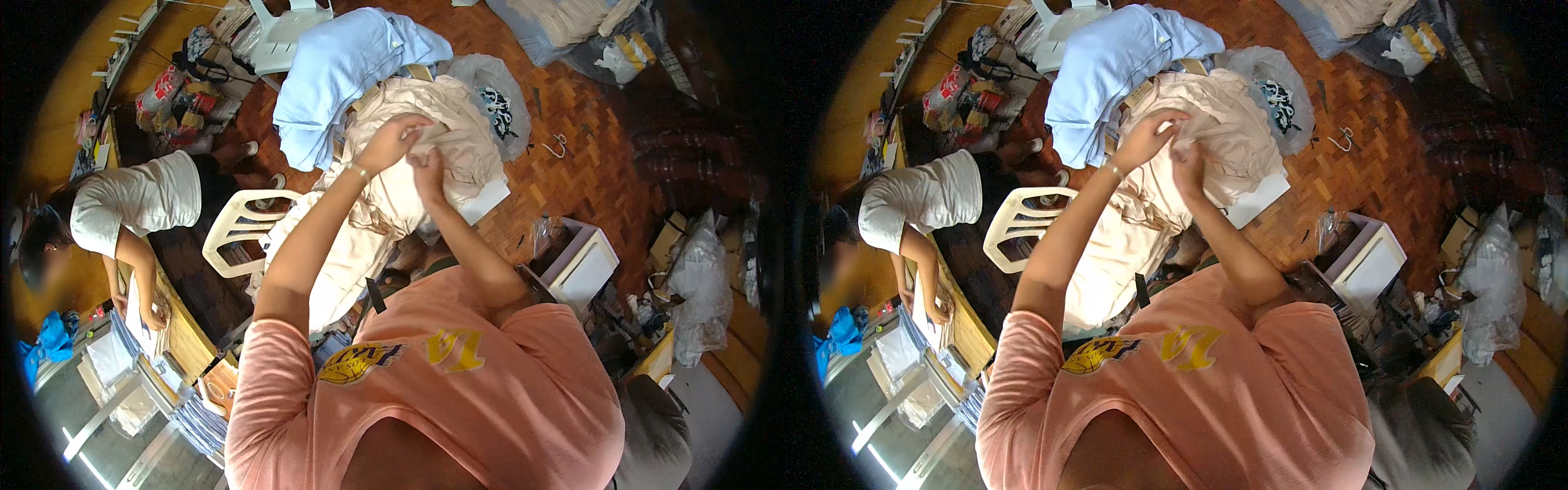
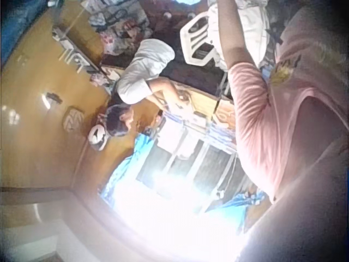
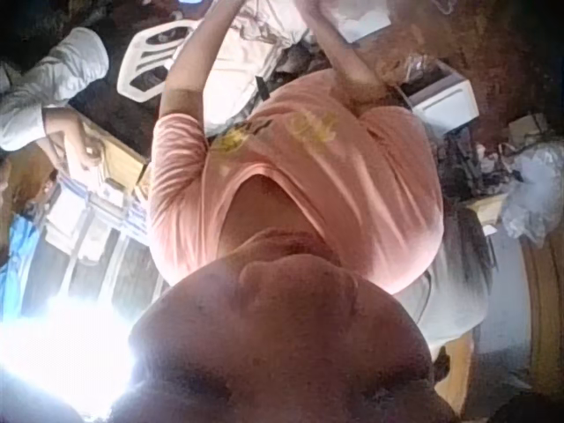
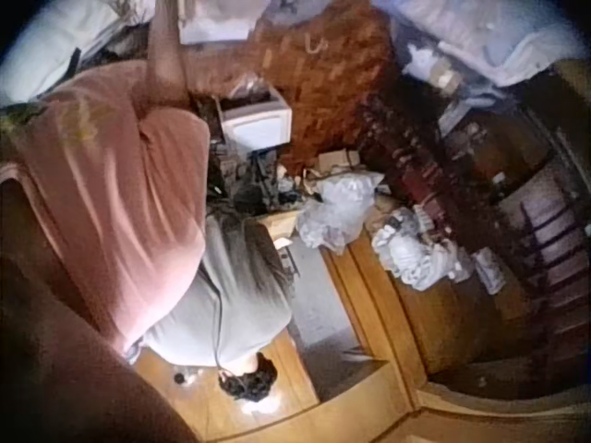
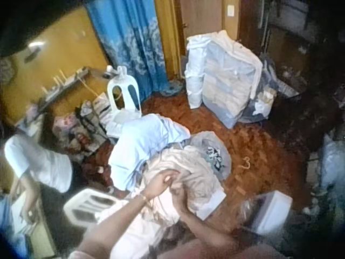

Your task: The person buttons several light-colored collared shirts and lays them flat on a table in a workspace.

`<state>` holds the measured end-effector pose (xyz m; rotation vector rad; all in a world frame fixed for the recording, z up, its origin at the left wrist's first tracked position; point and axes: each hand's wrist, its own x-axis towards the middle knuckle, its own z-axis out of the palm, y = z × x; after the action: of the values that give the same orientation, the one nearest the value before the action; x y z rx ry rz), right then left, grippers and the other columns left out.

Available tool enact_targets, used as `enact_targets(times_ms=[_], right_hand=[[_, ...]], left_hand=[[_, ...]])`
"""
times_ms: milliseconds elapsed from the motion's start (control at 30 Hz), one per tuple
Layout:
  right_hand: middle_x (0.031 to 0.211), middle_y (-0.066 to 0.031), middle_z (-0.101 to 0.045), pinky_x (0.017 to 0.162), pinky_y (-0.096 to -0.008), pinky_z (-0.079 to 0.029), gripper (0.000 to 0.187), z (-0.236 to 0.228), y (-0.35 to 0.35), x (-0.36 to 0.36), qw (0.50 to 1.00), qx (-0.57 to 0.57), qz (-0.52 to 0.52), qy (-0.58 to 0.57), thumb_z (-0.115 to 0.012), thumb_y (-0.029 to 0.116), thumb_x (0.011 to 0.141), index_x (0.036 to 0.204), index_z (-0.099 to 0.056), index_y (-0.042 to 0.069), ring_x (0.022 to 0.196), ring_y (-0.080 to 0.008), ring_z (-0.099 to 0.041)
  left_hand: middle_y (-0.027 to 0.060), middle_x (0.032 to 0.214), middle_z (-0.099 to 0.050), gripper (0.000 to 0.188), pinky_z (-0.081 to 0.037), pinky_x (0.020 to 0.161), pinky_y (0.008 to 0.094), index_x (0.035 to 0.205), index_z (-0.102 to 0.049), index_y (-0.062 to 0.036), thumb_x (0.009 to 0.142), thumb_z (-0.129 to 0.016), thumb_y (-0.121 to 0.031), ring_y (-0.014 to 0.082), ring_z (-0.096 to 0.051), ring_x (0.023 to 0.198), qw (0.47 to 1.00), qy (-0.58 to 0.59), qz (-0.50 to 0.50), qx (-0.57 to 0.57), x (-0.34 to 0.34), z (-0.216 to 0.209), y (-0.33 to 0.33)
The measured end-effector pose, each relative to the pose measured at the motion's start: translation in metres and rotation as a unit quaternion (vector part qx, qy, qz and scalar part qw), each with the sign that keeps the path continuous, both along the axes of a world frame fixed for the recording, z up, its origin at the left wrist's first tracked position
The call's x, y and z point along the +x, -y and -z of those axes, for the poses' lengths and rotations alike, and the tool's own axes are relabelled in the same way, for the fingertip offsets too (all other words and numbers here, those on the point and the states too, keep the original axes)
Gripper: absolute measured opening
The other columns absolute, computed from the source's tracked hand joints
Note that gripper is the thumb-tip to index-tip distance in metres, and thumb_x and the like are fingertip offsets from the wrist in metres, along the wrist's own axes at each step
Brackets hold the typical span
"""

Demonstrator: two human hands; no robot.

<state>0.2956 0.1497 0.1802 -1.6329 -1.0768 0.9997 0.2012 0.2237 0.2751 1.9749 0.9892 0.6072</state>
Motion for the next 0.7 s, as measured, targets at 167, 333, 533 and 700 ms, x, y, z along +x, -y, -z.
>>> enact_targets(times_ms=[167,333,533,700], right_hand=[[0.101,-0.0212,-0.053,0.084,-0.0353,-0.036,0.030,0.026,0.032,-0.057,0.993,0.072,-0.065,-0.069,-0.055,0.012,0.073,0.099,-0.049,-0.002,0.097,-0.0338,-0.047],[0.096,-0.0168,-0.049,0.082,-0.0357,-0.034,0.027,0.025,0.066,-0.075,0.993,0.078,-0.089,0.010,-0.054,0.015,0.076,0.098,-0.047,0.002,0.093,-0.0268,-0.045],[0.089,-0.0193,-0.046,0.081,-0.0406,-0.034,0.034,0.012,0.073,-0.066,0.989,0.130,-0.065,0.017,-0.059,0.010,0.070,0.097,-0.043,-0.003,0.089,-0.0330,-0.044],[0.081,-0.0176,-0.055,0.066,-0.0378,-0.044,0.015,-0.054,0.034,0.000,0.984,0.059,-0.155,0.062,-0.054,0.005,0.070,0.084,-0.051,0.002,0.076,-0.0359,-0.054]], left_hand=[[0.0129,0.089,-0.060,0.019,-0.044,0.075,0.0328,0.090,-0.061,-0.0033,0.073,-0.054,-0.012,0.0254,-0.057,0.083,0.901,-0.224,0.366,-0.057,0.047,0.071,0.006],[0.0135,0.087,-0.061,0.021,-0.044,0.074,0.0331,0.090,-0.062,-0.0039,0.073,-0.056,-0.016,0.0258,-0.057,0.080,0.771,-0.420,0.478,0.032,0.073,0.136,0.040],[0.0125,0.085,-0.062,0.026,-0.044,0.073,0.0335,0.091,-0.063,-0.0053,0.073,-0.057,-0.022,0.0265,-0.058,0.078,0.901,-0.277,0.319,-0.101,0.060,0.129,0.036],[0.0055,0.092,-0.059,0.024,-0.041,0.076,0.0224,0.094,-0.059,0.0015,0.078,-0.058,-0.016,0.0112,-0.052,0.084,0.911,0.047,-0.051,-0.407,0.016,0.038,-0.007]])
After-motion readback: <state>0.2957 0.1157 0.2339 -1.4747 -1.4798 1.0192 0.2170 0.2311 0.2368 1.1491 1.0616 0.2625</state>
